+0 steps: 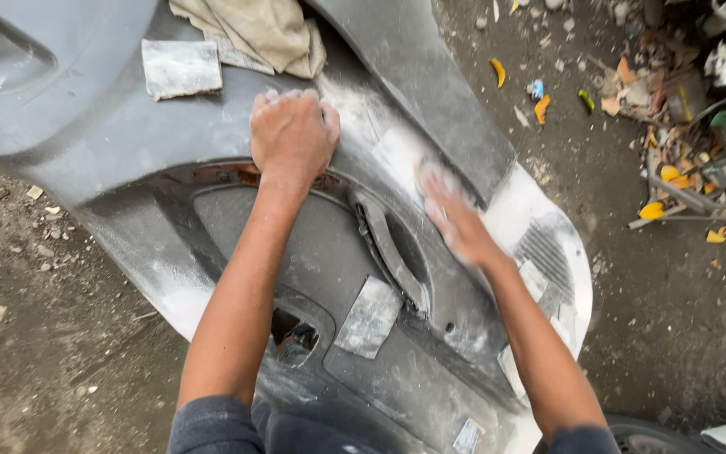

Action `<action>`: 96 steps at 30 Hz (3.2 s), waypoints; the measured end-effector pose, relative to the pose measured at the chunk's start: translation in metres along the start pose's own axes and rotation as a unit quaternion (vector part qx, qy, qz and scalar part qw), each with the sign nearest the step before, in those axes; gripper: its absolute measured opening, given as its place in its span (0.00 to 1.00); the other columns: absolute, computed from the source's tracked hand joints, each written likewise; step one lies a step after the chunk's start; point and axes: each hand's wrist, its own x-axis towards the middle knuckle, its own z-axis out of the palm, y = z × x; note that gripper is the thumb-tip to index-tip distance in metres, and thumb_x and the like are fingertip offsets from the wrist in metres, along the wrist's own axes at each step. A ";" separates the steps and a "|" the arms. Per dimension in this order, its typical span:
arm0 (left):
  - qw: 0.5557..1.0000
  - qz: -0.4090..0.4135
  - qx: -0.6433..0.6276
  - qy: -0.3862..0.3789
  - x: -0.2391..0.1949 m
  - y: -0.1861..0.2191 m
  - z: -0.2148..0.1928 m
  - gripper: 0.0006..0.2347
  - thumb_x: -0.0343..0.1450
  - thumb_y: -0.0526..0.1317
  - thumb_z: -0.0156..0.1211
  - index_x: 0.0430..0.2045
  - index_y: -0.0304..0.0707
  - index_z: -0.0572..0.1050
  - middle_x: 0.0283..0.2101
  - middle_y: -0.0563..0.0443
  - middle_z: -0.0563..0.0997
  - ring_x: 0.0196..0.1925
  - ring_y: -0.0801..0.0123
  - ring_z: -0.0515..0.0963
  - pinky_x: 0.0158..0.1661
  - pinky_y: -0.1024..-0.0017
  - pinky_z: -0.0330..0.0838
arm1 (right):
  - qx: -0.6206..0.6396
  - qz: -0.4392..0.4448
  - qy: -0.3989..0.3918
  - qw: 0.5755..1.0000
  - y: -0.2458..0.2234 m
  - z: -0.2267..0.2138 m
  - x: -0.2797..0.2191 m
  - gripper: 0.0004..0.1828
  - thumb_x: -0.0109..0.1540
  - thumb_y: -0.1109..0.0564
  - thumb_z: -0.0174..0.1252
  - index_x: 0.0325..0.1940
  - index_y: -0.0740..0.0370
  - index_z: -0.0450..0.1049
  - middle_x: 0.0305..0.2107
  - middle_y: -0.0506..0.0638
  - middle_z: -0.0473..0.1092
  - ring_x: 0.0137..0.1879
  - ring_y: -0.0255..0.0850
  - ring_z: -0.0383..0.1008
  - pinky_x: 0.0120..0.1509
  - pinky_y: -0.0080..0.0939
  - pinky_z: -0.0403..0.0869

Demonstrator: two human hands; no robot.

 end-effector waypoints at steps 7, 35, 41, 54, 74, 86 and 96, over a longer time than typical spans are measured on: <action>0.999 0.016 0.011 0.049 -0.005 0.006 0.013 0.14 0.71 0.45 0.58 0.18 0.37 0.82 0.27 0.43 0.83 0.32 0.56 0.80 0.42 0.62 0.71 | -0.032 0.013 0.005 0.999 0.011 0.002 0.027 0.36 0.72 0.37 0.34 0.82 0.53 0.46 0.79 0.56 0.38 0.83 0.52 0.32 0.81 0.57 0.31; 0.999 0.015 0.048 -0.011 -0.001 0.010 0.005 0.16 0.73 0.45 0.54 0.17 0.38 0.80 0.22 0.45 0.81 0.26 0.59 0.79 0.36 0.61 0.69 | 0.017 0.051 0.008 0.999 -0.001 -0.004 0.017 0.37 0.70 0.30 0.31 0.79 0.44 0.53 0.77 0.48 0.46 0.84 0.52 0.40 0.84 0.57 0.37; 0.998 0.026 0.053 0.000 -0.010 0.010 0.009 0.15 0.75 0.46 0.55 0.20 0.39 0.80 0.23 0.45 0.81 0.26 0.58 0.79 0.37 0.60 0.69 | 0.030 0.120 -0.036 0.992 0.007 -0.008 -0.096 0.36 0.69 0.31 0.30 0.79 0.43 0.51 0.79 0.49 0.44 0.83 0.53 0.38 0.83 0.56 0.40; 0.999 0.035 0.036 -0.001 -0.011 0.007 -0.006 0.15 0.75 0.45 0.56 0.20 0.37 0.80 0.25 0.44 0.82 0.26 0.55 0.78 0.38 0.59 0.69 | -0.007 0.256 -0.049 0.965 0.013 -0.022 -0.134 0.39 0.64 0.24 0.29 0.75 0.36 0.60 0.71 0.48 0.61 0.75 0.54 0.59 0.78 0.64 0.54; 0.945 0.076 0.137 -0.289 -0.001 0.084 0.002 0.27 0.77 0.54 0.33 0.57 0.28 0.68 0.64 0.32 0.63 0.67 0.43 0.61 0.66 0.48 0.48 | 0.236 0.282 0.464 0.806 0.023 -0.027 -0.226 0.20 0.74 0.48 0.56 0.57 0.67 0.78 0.42 0.53 0.77 0.43 0.35 0.74 0.48 0.36 0.73; 0.769 0.363 0.058 -0.523 -0.126 0.269 0.067 0.33 0.80 0.60 0.21 0.69 0.28 0.59 0.76 0.26 0.50 0.78 0.38 0.50 0.73 0.45 0.45 | 0.352 0.145 0.593 0.710 -0.012 -0.011 -0.306 0.20 0.75 0.52 0.62 0.56 0.77 0.74 0.48 0.59 0.75 0.54 0.43 0.78 0.68 0.47 0.76; 0.844 0.185 0.163 -0.476 0.032 0.080 0.067 0.35 0.78 0.59 0.25 0.73 0.30 0.36 0.77 0.35 0.33 0.79 0.45 0.34 0.73 0.49 0.37 | 0.423 0.170 0.674 0.582 0.004 0.022 -0.350 0.12 0.78 0.57 0.59 0.55 0.72 0.72 0.47 0.58 0.75 0.49 0.47 0.79 0.49 0.44 0.78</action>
